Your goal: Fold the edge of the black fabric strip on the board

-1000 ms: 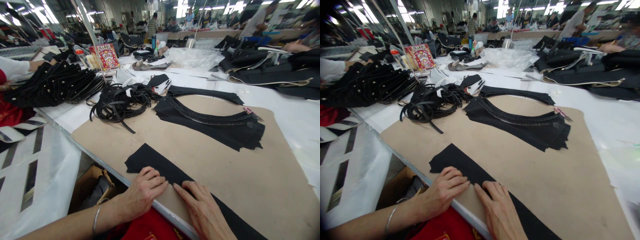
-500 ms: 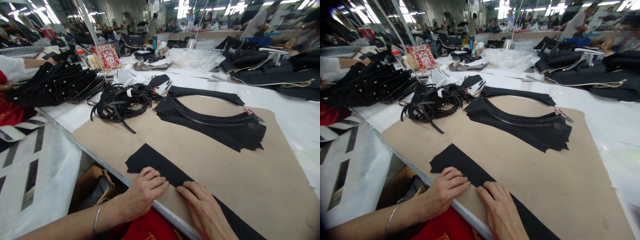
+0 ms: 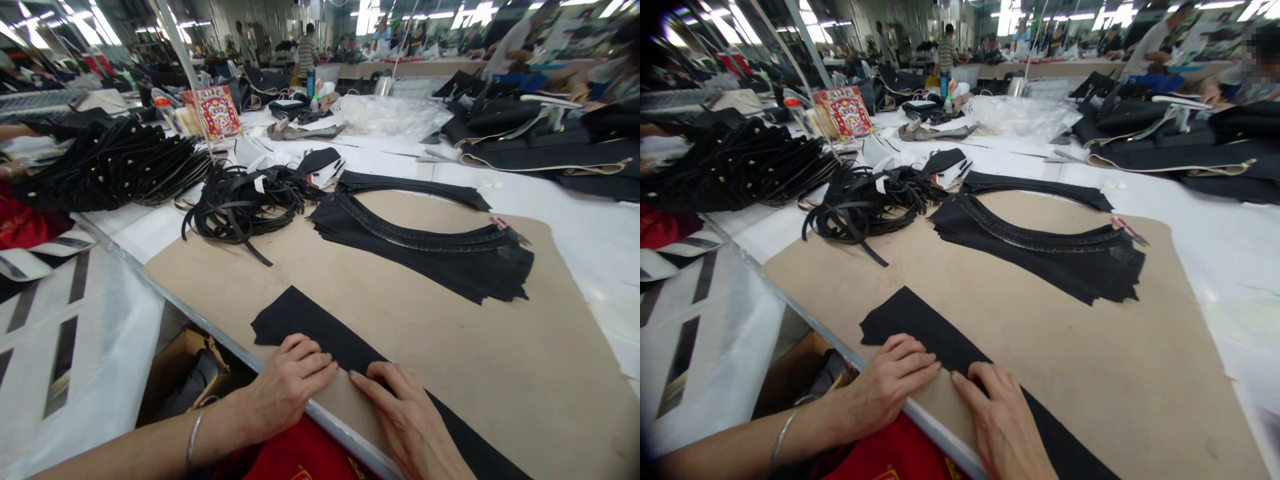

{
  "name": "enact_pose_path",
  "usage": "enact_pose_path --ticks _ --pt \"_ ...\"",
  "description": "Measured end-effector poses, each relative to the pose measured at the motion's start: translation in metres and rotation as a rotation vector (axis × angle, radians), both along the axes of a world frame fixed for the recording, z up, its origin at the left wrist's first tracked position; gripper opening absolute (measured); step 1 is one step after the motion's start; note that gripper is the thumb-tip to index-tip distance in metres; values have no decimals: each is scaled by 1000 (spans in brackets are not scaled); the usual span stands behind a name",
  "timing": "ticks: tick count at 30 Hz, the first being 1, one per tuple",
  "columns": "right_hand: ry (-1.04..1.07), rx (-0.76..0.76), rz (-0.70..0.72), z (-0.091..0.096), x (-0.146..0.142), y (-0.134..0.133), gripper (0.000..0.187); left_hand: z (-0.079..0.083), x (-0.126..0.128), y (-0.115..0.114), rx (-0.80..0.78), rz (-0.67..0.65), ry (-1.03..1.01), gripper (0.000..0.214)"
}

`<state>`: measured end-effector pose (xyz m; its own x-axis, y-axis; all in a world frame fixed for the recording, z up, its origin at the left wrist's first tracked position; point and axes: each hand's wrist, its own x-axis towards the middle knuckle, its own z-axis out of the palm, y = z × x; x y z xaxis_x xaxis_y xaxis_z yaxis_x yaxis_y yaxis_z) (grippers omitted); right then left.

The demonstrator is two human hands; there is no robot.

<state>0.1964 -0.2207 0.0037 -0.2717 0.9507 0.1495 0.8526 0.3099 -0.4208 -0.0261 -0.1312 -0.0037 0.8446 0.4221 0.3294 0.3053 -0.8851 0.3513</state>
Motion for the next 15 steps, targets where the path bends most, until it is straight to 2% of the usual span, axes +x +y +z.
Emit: enact_pose_path --ticks 4,12,15 --pt "45 -7 -7 4 2 -1 38 3 1 0 8 -7 -2 34" --pt "35 138 -119 -13 -2 -14 32 10 12 -4 21 3 166 44" --pt "24 165 -122 -12 -5 -14 33 12 14 -1 41 -30 168 38"
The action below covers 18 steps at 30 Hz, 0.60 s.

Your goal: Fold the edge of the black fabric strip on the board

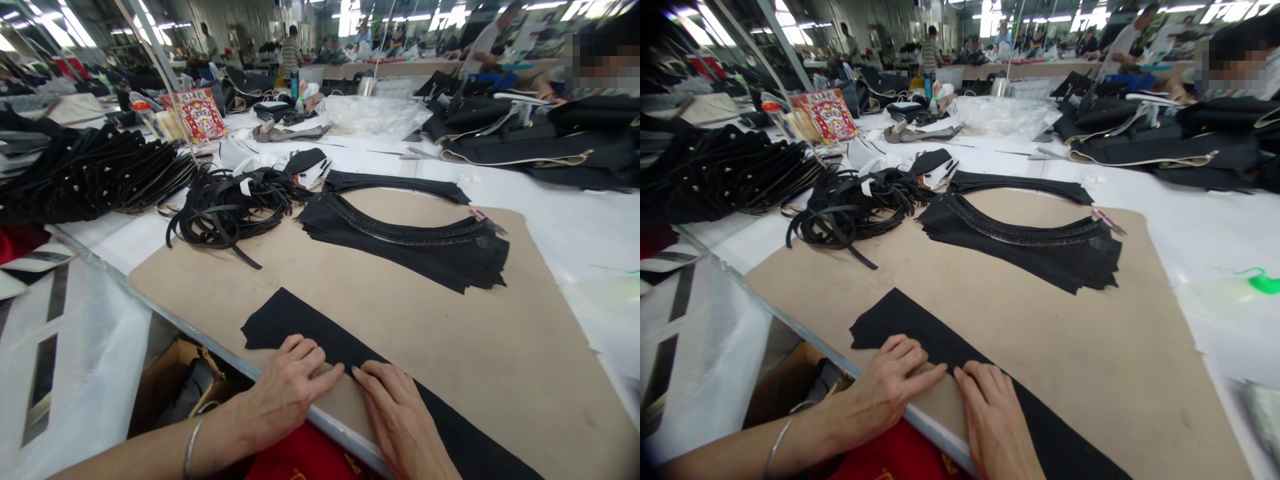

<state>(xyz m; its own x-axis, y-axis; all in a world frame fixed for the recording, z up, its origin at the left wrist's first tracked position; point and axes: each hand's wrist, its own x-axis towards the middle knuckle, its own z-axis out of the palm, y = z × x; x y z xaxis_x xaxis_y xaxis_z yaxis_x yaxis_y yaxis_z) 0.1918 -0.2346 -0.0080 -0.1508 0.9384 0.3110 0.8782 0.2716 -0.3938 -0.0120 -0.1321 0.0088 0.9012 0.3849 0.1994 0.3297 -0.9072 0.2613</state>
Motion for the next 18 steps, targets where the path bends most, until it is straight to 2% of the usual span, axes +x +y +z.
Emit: enact_pose_path --ticks 4,10,15,18 --pt "35 -1 -10 3 -2 -1 36 1 -1 3 -90 -7 -33 23" --pt "35 21 -21 3 -3 -2 35 -1 0 0 -76 32 -36 45" --pt "53 24 -12 4 -3 -2 35 3 1 -1 -151 58 -68 31" --pt "55 29 -15 4 -3 -3 35 6 3 -2 -158 74 -56 41"
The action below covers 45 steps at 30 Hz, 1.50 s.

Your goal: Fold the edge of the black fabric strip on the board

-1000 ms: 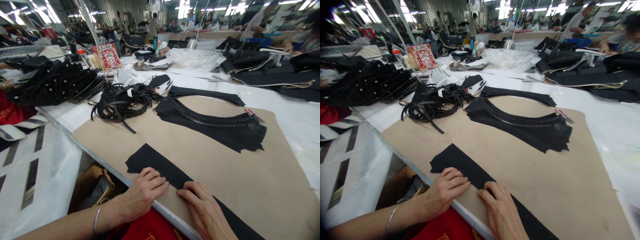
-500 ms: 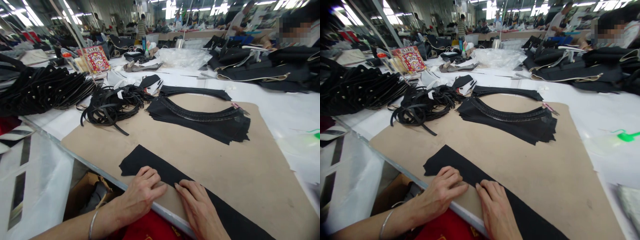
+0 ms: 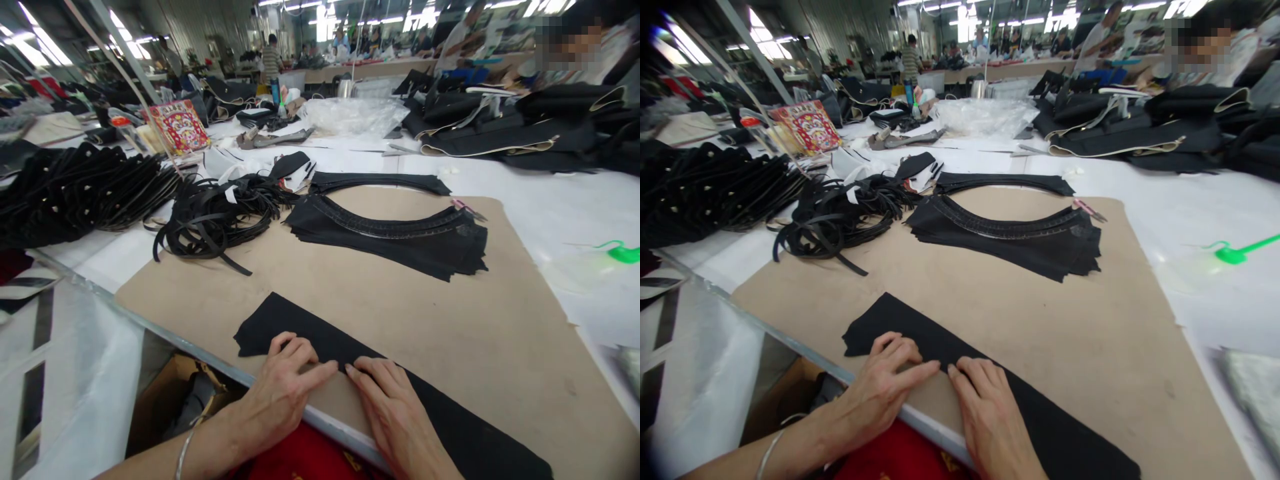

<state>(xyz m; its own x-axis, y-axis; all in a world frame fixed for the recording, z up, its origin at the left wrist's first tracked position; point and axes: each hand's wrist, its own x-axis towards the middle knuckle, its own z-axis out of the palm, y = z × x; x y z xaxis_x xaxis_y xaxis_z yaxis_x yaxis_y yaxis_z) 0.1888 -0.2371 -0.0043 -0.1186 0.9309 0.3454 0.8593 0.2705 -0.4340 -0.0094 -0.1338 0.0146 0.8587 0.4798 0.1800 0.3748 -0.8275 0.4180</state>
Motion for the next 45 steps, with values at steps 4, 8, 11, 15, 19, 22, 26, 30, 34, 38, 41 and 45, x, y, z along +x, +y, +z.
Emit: enact_pose_path --ticks 4,8,11,15,19,22,26,30,34,38,41,45 --pt "14 0 2 0 0 -1 35 3 0 0 0 15 20 46" --pt "13 -18 -1 0 0 0 35 5 0 -1 -77 55 -27 33" --pt "1 -3 2 0 0 0 34 5 3 -3 -16 74 -51 40" --pt "18 0 -1 0 -1 -1 34 7 2 -7 186 -92 6 38" --pt "54 -10 10 -1 0 -2 36 12 -10 -4 202 28 -92 23" --pt "46 0 8 -2 -1 0 36 16 -10 -4 214 204 -126 30" --pt "-60 25 -32 -1 -6 -3 37 8 2 -13 258 -85 72 43" --pt "-282 58 -109 2 1 -28 40 -10 3 -19 296 -157 231 64" --pt "-553 97 -126 3 36 -83 39 -20 -3 -15 369 -175 217 63" --pt "-635 68 -211 5 66 -127 35 -21 -4 -13 413 -185 182 60" --pt "-604 59 -263 7 62 -132 35 -20 -5 -12 426 -160 170 57" --pt "-621 81 -291 0 45 -126 45 -14 -12 -8 452 -117 181 65"
